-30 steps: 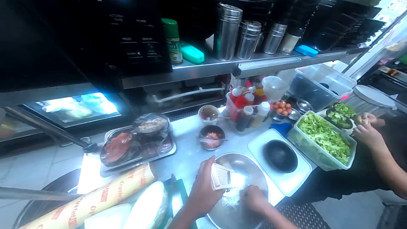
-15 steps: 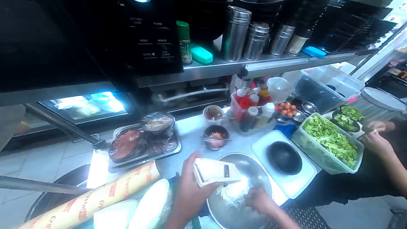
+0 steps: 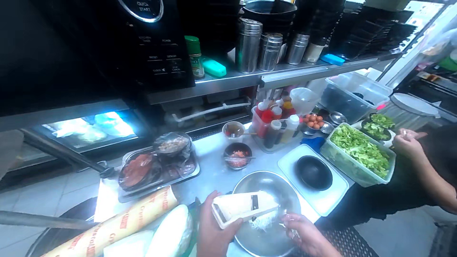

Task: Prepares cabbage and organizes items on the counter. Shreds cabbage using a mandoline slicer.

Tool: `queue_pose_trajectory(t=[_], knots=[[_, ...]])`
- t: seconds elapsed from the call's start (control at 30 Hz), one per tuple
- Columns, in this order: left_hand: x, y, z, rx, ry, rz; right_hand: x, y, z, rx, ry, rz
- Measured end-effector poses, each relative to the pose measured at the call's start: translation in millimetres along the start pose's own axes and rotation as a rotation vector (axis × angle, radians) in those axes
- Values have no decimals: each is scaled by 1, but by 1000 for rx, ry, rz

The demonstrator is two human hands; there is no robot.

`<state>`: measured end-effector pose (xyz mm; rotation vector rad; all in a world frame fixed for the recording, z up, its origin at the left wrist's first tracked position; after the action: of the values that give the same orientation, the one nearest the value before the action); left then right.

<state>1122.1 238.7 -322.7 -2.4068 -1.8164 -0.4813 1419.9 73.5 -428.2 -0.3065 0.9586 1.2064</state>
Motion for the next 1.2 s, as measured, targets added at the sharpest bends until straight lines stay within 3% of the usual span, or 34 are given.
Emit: queue_pose_trajectory(t=[0.1,0.27,0.53,0.7,0.87,1.03,1.2], knots=[[-32,12,14,53,50,95,-9,4,-7,78,-27,31],[-80,27,41,184,184,156,-19,7,-11,-135,-7,-50],[-115,15,64,380,309,211,-14,10,20,236,27,246],[-148,-1,64,678,-18,213,-1,2,24,461,54,274],[-162,10,69,858,-166,169,25,9,23,496,161,325],[-163,21,51,865,-260,80,36,29,31,489,217,311],[-173,3,14,752,-371,16,44,69,33,447,256,382]])
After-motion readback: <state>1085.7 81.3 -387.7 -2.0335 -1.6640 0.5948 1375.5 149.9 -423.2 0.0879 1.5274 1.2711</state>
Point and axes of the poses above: each hand's wrist, its own x-axis towards the middle knuckle, its own y-axis out of the palm, z = x × y, the point moved 4 cm from there along x, towards the middle knuckle, and after that the axes turned 11 degrees about y, right-handed, at the moved point
